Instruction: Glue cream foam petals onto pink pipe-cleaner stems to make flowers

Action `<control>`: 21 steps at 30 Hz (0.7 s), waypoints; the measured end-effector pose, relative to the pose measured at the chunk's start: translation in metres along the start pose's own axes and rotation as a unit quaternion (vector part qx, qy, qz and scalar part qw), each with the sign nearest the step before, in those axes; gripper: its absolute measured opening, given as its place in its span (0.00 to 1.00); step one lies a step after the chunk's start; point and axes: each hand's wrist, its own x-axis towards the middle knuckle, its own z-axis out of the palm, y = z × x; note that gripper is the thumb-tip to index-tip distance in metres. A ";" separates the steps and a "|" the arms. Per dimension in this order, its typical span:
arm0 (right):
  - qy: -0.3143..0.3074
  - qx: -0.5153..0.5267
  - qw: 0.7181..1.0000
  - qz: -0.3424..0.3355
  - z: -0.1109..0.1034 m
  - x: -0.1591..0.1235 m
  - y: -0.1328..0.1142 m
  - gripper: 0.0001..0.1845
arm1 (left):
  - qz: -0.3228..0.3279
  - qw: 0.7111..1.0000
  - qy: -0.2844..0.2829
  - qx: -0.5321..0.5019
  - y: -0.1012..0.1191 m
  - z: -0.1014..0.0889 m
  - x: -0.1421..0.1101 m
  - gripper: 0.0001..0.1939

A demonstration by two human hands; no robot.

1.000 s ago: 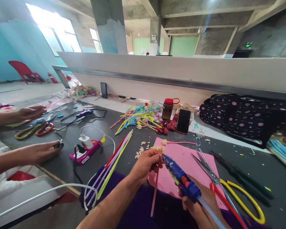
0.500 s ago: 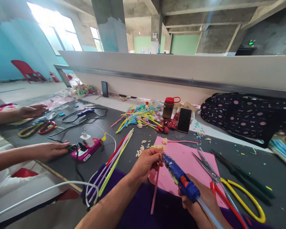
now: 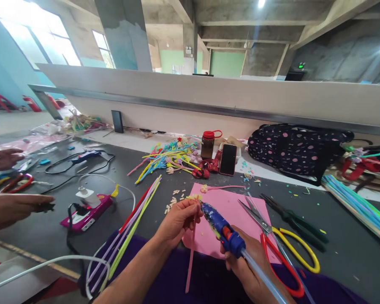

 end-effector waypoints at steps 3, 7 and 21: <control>-0.012 -0.004 1.000 -0.005 0.001 0.002 0.000 0.24 | -0.004 1.000 0.002 0.007 0.000 0.000 0.000 0.12; -0.005 -0.005 1.000 0.013 0.002 0.002 0.001 0.21 | -0.003 1.000 0.000 0.020 0.001 0.002 -0.001 0.13; -0.014 -0.060 0.998 -0.002 0.001 0.006 -0.010 0.21 | 0.009 0.999 0.008 0.038 0.003 0.004 -0.003 0.13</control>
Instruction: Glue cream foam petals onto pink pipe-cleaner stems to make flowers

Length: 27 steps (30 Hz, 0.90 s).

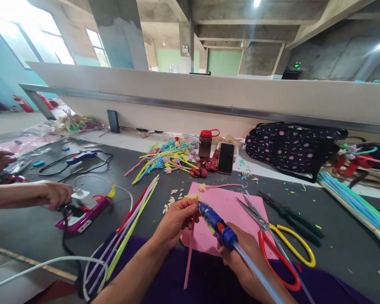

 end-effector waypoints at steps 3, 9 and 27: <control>0.007 0.006 1.000 -0.002 0.001 0.000 0.002 0.22 | 0.003 1.000 0.002 0.004 0.000 0.000 0.000 0.12; 0.005 0.017 1.000 0.001 0.003 -0.001 0.009 0.20 | 0.005 1.000 0.010 0.020 0.000 0.001 -0.001 0.12; -0.002 -0.002 1.000 0.000 0.001 0.001 0.003 0.22 | 0.005 1.000 0.007 0.026 0.000 0.000 0.000 0.12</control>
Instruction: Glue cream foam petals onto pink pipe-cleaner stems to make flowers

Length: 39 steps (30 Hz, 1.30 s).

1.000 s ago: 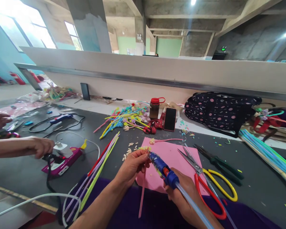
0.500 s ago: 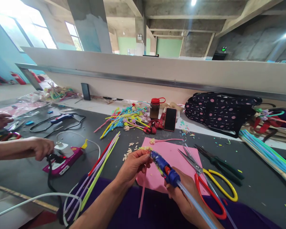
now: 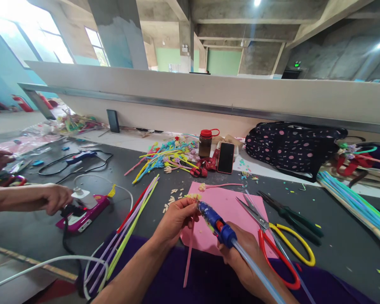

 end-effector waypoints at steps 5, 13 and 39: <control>-0.020 -0.003 1.000 -0.003 -0.003 -0.001 0.003 0.20 | -0.002 1.000 0.007 -0.004 0.000 0.000 0.000 0.13; -0.008 0.010 1.000 -0.019 -0.005 0.000 0.006 0.17 | 0.002 1.000 0.017 -0.005 0.000 -0.001 0.002 0.12; -0.058 -0.487 0.867 0.093 0.013 0.007 0.024 0.15 | 0.021 0.991 0.109 -0.071 0.024 -0.019 0.005 0.10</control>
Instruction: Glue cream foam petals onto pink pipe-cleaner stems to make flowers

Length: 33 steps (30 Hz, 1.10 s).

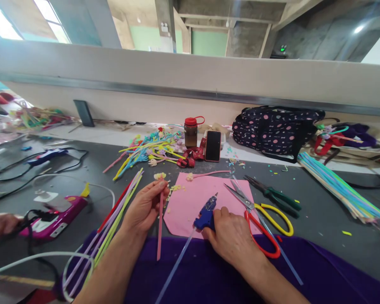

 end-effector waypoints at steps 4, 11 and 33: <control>0.029 0.004 1.000 -0.009 -0.004 -0.002 0.004 0.13 | 0.004 1.000 0.007 -0.007 0.002 -0.001 0.001 0.10; 0.015 0.083 0.982 -0.169 -0.023 0.015 0.009 0.09 | 0.003 1.000 0.008 -0.012 0.004 -0.003 0.000 0.10; -0.034 0.084 0.979 -0.184 -0.026 0.095 -0.003 0.11 | 0.044 0.998 0.031 -0.023 0.009 -0.006 0.002 0.10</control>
